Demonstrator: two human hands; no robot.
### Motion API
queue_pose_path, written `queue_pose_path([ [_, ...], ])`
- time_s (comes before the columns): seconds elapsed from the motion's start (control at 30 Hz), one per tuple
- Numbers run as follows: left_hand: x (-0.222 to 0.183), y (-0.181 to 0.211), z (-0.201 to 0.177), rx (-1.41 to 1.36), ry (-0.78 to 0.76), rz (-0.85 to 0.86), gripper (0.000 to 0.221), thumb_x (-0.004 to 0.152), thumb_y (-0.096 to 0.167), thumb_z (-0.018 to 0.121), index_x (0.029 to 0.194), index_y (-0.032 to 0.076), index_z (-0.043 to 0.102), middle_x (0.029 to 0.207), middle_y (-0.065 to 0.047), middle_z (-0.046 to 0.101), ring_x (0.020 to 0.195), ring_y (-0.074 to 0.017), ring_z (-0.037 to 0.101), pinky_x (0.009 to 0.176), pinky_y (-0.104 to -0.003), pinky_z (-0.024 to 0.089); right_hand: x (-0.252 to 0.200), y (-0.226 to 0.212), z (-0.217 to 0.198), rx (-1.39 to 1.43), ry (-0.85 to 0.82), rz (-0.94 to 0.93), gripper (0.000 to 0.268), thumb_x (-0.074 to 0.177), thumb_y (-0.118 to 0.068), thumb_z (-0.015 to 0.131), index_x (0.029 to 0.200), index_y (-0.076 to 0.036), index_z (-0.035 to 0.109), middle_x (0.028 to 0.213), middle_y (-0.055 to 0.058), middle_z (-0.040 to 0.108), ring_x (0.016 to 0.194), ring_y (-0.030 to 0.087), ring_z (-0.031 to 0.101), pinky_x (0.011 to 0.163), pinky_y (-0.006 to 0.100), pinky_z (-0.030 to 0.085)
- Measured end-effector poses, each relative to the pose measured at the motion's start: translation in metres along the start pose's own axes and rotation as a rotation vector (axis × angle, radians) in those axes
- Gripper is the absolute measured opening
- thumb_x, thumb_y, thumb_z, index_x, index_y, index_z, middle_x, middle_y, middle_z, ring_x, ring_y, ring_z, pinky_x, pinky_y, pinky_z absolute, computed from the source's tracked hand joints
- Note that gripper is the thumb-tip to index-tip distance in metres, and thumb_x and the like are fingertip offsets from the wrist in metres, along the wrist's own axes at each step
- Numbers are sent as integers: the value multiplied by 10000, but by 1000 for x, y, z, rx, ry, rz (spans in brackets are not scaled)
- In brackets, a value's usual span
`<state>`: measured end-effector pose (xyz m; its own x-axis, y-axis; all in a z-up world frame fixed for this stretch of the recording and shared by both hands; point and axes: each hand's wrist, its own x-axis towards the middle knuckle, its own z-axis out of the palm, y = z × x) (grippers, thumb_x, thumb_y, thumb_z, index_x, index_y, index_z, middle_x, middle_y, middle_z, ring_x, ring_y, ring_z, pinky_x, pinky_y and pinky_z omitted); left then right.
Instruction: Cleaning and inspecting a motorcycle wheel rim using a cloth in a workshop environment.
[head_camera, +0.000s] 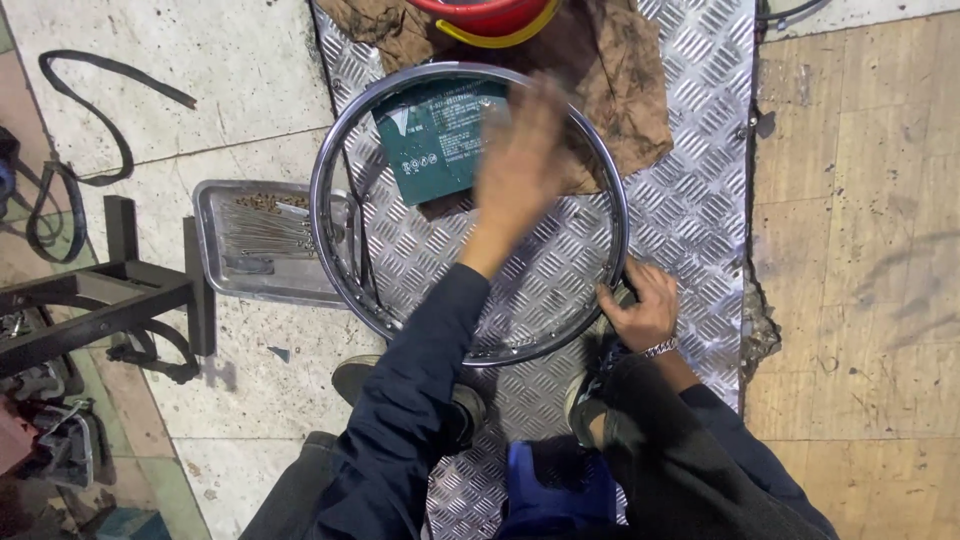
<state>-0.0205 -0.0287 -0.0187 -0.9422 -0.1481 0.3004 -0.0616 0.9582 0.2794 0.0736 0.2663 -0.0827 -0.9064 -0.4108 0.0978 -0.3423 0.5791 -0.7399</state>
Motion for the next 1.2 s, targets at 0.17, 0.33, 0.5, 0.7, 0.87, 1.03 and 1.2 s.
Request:
queue_pose_path([
  [0.17,-48,59,18,-107,-83,573,599,1028,428,479,1506,68,457,1567,-188,438,1483,-351,378,1269,-595,217,-2,5,0,-7,-16,8,620,784,-322,852,1339,-107,678,1161,57,747,1100,257,684,999,418,396],
  [0.33,-33,35,3,-103,-127,656,596,1028,438,543,1507,89,475,1553,-154,478,1472,-319,397,1273,-561,194,0,6,0,5,-50,26,630,797,-352,841,1359,-127,668,1186,54,738,1114,270,674,993,445,398],
  [0.5,17,-28,-35,134,-103,157,675,1002,473,558,1519,72,395,1554,-181,438,1470,-333,354,1240,-603,158,0,0,-6,-78,-53,0,602,829,-386,804,1325,-63,693,1091,93,743,1057,272,659,935,411,411],
  [0.7,-2,-77,-105,395,-380,-612,749,1137,600,183,1649,97,-33,1733,-99,-46,1616,-230,-38,1291,-501,-58,4,-11,-8,-153,-45,24,617,863,-441,769,1324,-37,706,1138,138,718,1100,307,625,952,439,429],
  [0.87,-20,-90,-114,350,-239,-663,810,1101,604,238,1634,18,65,1717,-176,77,1614,-326,145,1278,-570,19,46,-71,-38,-158,38,-202,910,932,-473,698,1574,31,295,1581,259,398,1467,437,357,1222,612,262],
  [1.03,-40,-85,-173,546,-304,-210,860,1034,503,587,1625,19,191,1656,-272,230,1541,-406,267,1247,-595,160,116,-212,-112,201,-292,-295,614,949,-288,651,1457,18,491,1471,209,524,1403,386,444,1192,547,347],
  [1.2,-146,-122,-256,392,-485,126,710,898,252,524,1553,15,388,1631,-256,338,1545,-387,250,1253,-589,123,137,-380,-156,-50,-1146,214,640,735,-289,582,1372,-224,578,1484,-4,573,1410,203,508,1220,371,304],
])
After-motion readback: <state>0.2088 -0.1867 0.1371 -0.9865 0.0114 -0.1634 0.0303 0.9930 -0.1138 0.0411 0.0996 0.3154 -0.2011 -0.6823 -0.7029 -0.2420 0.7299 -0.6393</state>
